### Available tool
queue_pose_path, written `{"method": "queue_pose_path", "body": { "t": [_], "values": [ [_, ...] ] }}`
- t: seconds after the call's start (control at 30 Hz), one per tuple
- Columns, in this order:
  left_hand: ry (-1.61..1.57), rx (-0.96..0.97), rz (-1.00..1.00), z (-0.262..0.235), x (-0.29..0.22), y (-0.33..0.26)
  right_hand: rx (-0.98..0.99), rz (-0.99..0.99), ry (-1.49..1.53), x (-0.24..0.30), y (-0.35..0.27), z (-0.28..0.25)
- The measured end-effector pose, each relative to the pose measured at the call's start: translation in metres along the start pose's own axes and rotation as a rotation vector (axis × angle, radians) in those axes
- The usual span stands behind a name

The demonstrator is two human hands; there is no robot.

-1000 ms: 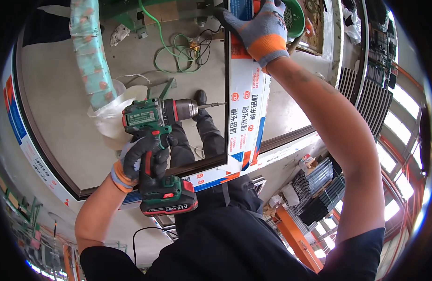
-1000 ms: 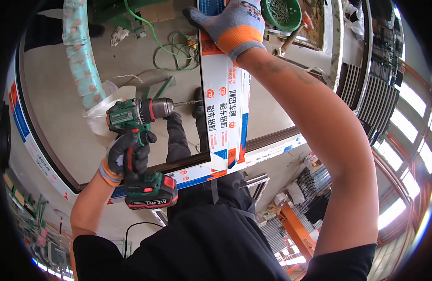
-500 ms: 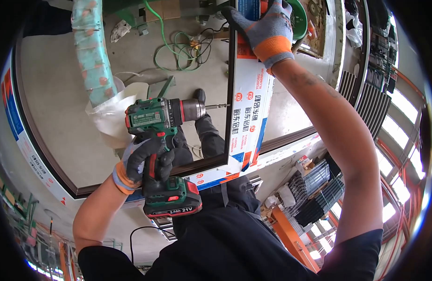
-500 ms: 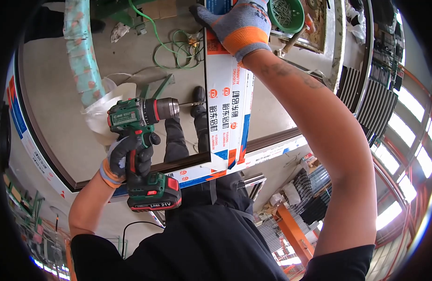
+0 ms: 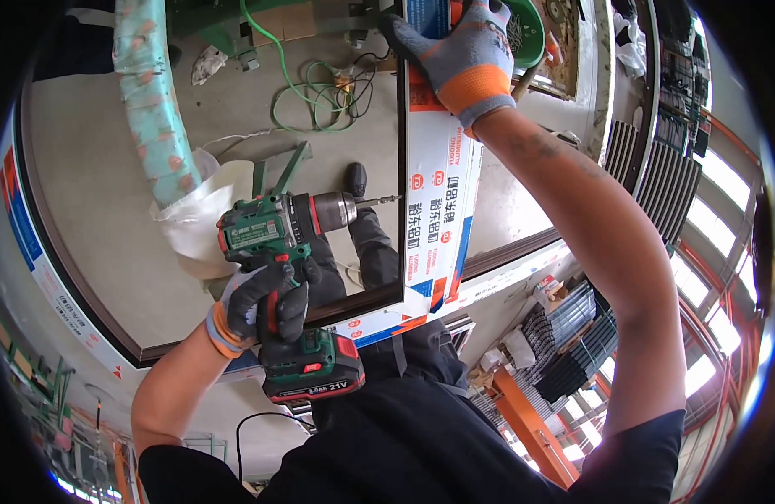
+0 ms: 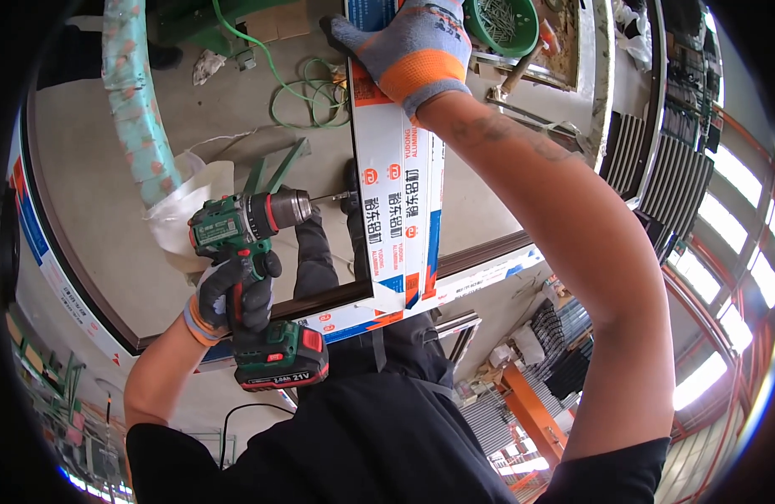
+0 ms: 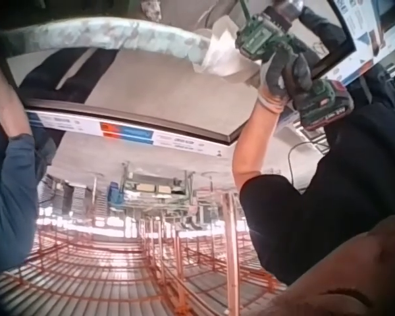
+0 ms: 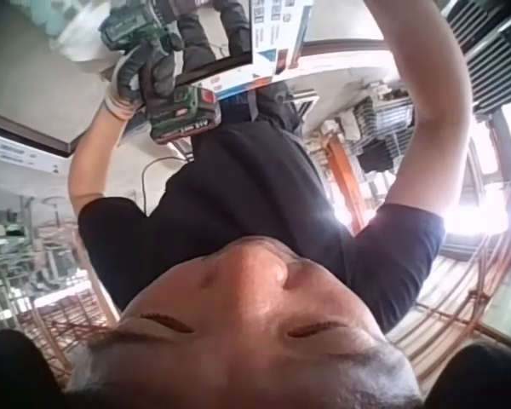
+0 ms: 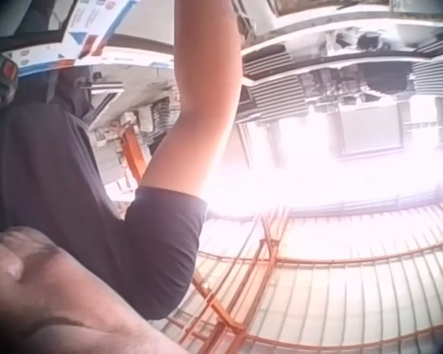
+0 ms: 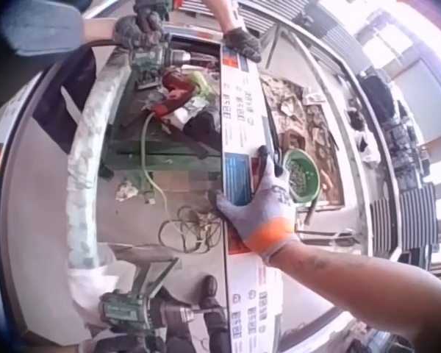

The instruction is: The recorder assembles metal window frames by inserting glass, securing with screws using a drill, and applying sealant.

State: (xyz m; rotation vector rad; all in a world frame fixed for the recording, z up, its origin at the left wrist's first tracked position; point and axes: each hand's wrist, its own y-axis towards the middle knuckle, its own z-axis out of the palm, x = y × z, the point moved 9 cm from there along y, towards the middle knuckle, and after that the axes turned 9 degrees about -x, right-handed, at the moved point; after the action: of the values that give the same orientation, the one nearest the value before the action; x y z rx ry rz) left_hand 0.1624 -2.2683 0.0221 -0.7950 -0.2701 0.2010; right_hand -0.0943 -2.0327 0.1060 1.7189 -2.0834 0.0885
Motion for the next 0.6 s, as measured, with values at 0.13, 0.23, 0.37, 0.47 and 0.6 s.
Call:
{"method": "queue_pose_path", "body": {
  "t": [0.13, 0.23, 0.37, 0.47, 0.6],
  "values": [
    [0.014, 0.064, -0.027, -0.0005, -0.0012, -0.0007, 0.022, 0.059, -0.061, -0.0012, -0.0002, -0.0015],
    [-0.008, 0.044, -0.05, -0.0037, 0.003, -0.0011, 0.01, 0.038, -0.043, 0.0005, -0.001, -0.0022],
    [0.003, 0.022, -0.033, 0.0004, -0.0017, -0.0023, 0.053, 0.086, -0.045, -0.0036, -0.0004, 0.0003],
    [0.097, 0.016, -0.015, -0.0033, -0.0013, -0.0006, 0.042, 0.055, -0.078, -0.0026, 0.0, -0.0005],
    [0.079, 0.035, -0.031, -0.0023, 0.0004, -0.0009, 0.061, 0.075, -0.057, -0.0035, 0.0004, -0.0005]
  ]
}}
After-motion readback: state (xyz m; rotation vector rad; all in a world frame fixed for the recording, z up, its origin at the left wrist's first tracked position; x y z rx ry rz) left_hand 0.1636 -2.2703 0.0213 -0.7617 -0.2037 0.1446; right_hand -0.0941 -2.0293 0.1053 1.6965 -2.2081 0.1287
